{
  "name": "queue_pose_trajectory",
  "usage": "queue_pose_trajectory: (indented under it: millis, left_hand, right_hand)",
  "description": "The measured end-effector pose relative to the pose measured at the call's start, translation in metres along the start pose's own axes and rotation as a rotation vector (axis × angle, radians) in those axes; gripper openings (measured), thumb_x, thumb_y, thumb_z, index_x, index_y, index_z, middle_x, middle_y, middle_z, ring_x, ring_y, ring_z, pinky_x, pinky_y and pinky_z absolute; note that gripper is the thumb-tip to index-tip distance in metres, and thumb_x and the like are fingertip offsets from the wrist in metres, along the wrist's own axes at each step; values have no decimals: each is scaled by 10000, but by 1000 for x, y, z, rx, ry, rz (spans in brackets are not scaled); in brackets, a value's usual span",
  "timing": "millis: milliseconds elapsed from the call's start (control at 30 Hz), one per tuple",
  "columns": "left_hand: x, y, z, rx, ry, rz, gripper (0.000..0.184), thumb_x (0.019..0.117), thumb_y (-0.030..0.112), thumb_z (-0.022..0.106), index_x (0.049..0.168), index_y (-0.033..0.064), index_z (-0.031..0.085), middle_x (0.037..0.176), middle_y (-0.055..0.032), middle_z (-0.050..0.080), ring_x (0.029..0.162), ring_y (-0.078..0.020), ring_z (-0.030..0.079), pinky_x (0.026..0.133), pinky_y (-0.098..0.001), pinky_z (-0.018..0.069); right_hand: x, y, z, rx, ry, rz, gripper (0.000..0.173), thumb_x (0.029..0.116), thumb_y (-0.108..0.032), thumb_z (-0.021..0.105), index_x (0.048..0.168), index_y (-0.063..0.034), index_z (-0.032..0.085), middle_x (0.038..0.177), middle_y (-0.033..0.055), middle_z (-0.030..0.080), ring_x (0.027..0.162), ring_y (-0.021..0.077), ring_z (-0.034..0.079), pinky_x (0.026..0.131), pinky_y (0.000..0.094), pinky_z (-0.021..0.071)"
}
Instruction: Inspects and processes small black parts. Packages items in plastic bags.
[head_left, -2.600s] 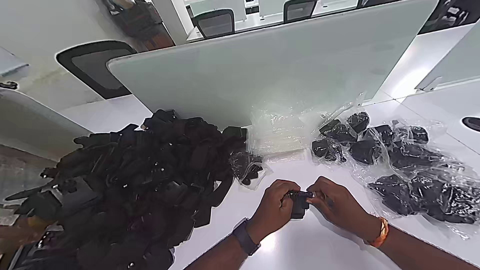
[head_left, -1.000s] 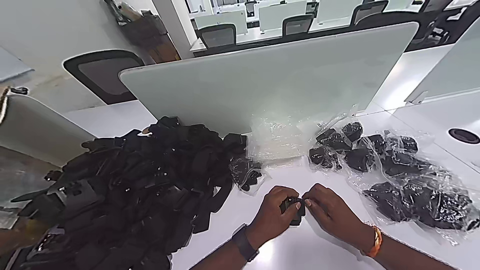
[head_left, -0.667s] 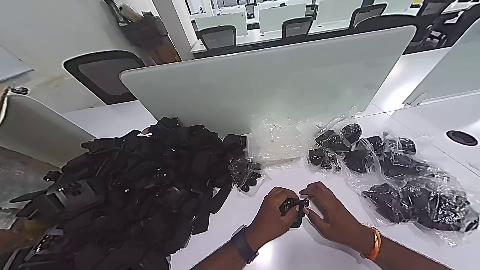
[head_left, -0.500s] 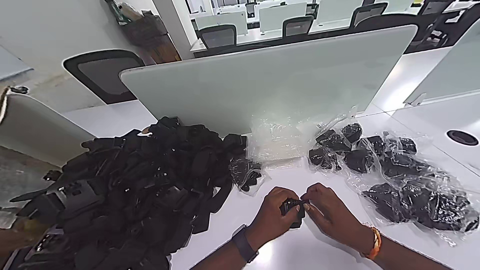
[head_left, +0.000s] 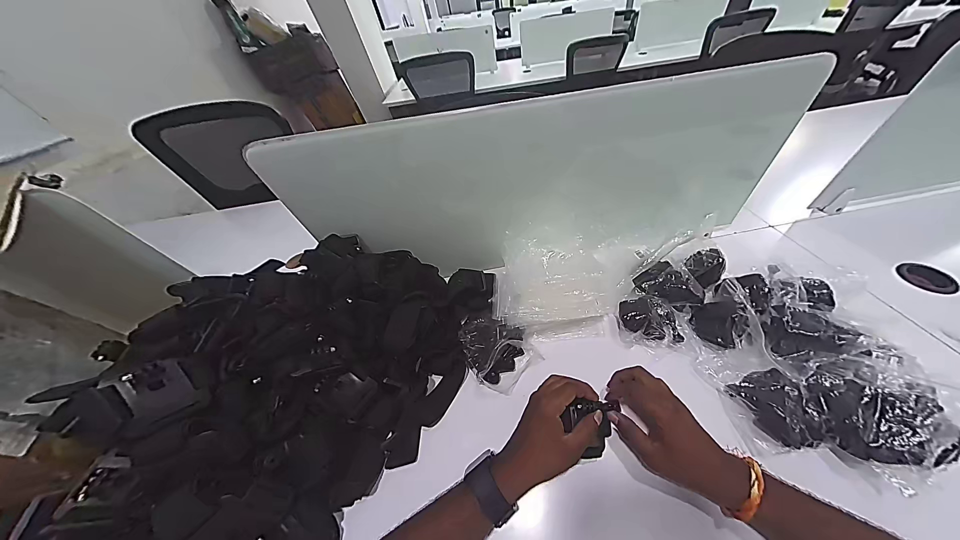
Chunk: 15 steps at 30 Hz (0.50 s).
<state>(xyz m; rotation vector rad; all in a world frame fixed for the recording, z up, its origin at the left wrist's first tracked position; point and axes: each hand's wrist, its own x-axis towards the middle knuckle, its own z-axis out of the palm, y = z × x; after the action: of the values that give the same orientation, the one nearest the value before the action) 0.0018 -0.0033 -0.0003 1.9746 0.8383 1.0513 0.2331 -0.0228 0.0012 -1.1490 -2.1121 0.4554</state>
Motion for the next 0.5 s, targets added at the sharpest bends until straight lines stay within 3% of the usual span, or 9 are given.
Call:
queue_pose_trajectory:
  millis: [133, 233, 333, 400, 500]
  left_hand:
    - [0, 1, 0, 5, -5, -1, 172, 935, 177, 712, 1052, 52, 730, 1090, -67, 721, 1102, -157, 649, 980, -322, 531]
    - [0, -1, 0, 2, -3, 4, 172, 938, 174, 706, 1060, 56, 731, 1101, -63, 719, 1105, -154, 650, 984, -322, 533]
    - [0, 0, 1, -14, 0, -2, 170, 937, 169, 704, 1057, 53, 730, 1105, -71, 718, 1110, -158, 648, 984, -326, 533]
    - [0, 0, 1, -30, -4, -12, 171, 936, 167, 705, 1058, 50, 730, 1112, -76, 715, 1111, -159, 647, 979, -322, 538]
    - [0, -1, 0, -25, -1, -4, 162, 931, 157, 706, 1050, 50, 729, 1107, -73, 715, 1107, -159, 647, 976, -321, 536]
  right_hand:
    - [1, -1, 1, 102, 7, -14, 262, 925, -283, 684, 1128, -135, 612, 1232, 40, 595, 1164, 136, 571, 929, 346, 526]
    - [1, -1, -1, 102, -25, 3, 340, 1001, -363, 594, 1242, -133, 663, 1245, 53, 599, 1167, 150, 575, 968, 379, 518]
    - [0, -1, -2, 85, -33, 3, 333, 1064, -335, 467, 1142, -141, 726, 1207, 30, 654, 1180, 146, 586, 1018, 381, 486]
    - [0, 0, -1, 79, -24, -14, 302, 1059, -306, 487, 1099, -135, 733, 1204, 20, 674, 1180, 140, 595, 1018, 365, 489]
    - [1, 3, 1, 111, -4, -23, 207, 1000, -272, 614, 1094, -106, 694, 1196, 40, 655, 1173, 132, 599, 1013, 329, 514]
